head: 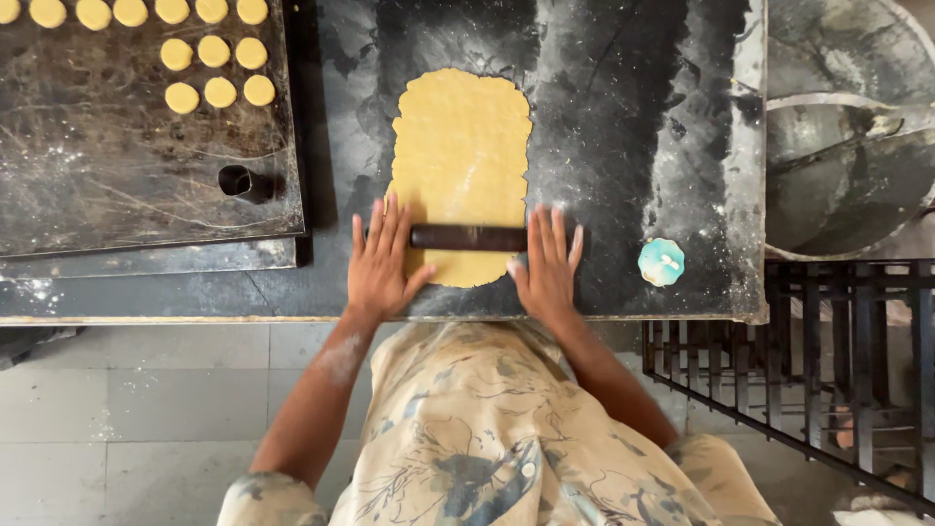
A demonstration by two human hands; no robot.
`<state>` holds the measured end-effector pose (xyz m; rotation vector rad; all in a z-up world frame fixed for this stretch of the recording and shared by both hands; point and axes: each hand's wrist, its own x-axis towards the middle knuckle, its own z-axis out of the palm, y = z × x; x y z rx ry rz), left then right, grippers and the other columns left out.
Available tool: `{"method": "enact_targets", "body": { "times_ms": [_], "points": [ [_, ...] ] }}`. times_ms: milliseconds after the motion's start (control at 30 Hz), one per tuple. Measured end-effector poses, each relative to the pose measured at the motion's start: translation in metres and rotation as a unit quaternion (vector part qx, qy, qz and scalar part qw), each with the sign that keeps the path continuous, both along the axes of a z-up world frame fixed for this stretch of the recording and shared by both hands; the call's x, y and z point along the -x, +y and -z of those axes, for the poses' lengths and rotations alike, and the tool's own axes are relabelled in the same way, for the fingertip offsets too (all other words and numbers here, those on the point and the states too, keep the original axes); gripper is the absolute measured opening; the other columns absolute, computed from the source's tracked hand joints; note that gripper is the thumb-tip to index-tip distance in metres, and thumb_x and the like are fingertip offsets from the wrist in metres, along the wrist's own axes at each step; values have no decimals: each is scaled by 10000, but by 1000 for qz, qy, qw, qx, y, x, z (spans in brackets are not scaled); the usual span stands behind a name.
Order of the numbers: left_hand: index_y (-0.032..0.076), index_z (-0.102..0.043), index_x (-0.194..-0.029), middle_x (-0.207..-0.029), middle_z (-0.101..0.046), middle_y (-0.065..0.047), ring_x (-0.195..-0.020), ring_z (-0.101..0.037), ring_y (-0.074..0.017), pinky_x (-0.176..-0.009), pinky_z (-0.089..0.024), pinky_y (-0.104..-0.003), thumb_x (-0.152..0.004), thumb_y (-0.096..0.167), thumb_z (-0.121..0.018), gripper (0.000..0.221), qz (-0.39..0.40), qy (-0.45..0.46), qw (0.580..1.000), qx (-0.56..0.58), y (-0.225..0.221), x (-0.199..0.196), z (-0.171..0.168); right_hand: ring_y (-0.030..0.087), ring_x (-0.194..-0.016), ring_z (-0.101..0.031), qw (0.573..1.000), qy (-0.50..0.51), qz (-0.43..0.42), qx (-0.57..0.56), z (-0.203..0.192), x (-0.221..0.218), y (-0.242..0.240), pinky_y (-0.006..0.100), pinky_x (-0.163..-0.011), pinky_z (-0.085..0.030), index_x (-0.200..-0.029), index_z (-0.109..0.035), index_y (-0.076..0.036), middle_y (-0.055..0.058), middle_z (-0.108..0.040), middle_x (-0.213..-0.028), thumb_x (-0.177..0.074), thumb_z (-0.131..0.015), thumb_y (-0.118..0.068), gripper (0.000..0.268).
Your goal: The person prepares cookies by flattening a piece of dough by hand, rolling it smooth with a rolling pin, and then using a circular cutter to press out shapes and placing them onto a baking tray.
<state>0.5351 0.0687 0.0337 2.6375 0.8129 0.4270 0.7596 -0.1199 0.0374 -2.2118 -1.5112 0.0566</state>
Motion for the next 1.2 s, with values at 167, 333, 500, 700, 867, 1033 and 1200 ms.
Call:
{"method": "enact_targets", "body": {
  "times_ms": [167,333,500,700,867,1033,1200],
  "points": [
    [18,-255,-1624,-1710,-146,-206,-1589,-107,-365,-1253,-20,-595,-993,664,-417,917,1,-8,1000,-7,69,-54,-5,427,-1599,-87,997,-61,37,31,5,-55,70,702,-1211,29,-1636,-280,-23,226,-190,-1717,-1092,-396,-425,686],
    [100,-222,-1683,-1742,-86,-175,-1620,-76,-345,-1275,-10,-616,-1097,575,-363,767,-26,33,999,-9,128,-106,-8,414,-1600,-89,993,-72,68,57,13,-104,127,735,-1207,-14,-1645,-294,-66,211,-201,-1713,-1116,-375,-399,631],
    [68,-197,-1692,-1743,-50,-181,-1623,-58,-350,-1289,-20,-588,-1128,540,-367,755,-37,4,999,-22,181,-150,-7,421,-1584,-106,989,-15,135,61,27,-162,184,739,-1175,-64,-1625,-323,-138,192,-232,-1703,-1118,-353,-352,551],
    [27,-334,-1610,-1756,-133,-175,-1645,-90,-314,-1340,-47,-517,-1104,574,-324,746,-61,-29,997,40,224,-188,-10,308,-1653,-313,988,18,141,-53,37,-211,214,602,-1331,-262,-1525,-521,-223,64,-419,-1714,-1181,-368,-312,387],
    [-59,-317,-1567,-1695,-146,-245,-1604,-104,-358,-1264,-62,-574,-1041,692,-333,917,8,96,995,8,186,-157,-8,396,-1556,-269,997,-64,35,33,17,-148,173,633,-1209,-192,-1563,-429,-3,238,-315,-1667,-1097,-459,-292,549],
    [-71,-288,-1617,-1720,-179,-226,-1598,-130,-358,-1275,-48,-585,-996,696,-397,993,20,21,999,43,110,-80,-4,420,-1578,-256,999,8,-12,-29,-12,-61,87,623,-1279,-90,-1582,-351,54,239,-321,-1668,-1041,-443,-270,637],
    [-12,-251,-1627,-1711,-186,-203,-1595,-131,-333,-1261,-15,-583,-955,732,-438,1020,-31,77,996,18,38,-30,-2,409,-1574,-266,998,29,-48,-5,-10,-40,39,632,-1282,-104,-1554,-385,34,227,-348,-1651,-1041,-440,-301,615]
  ]
}}
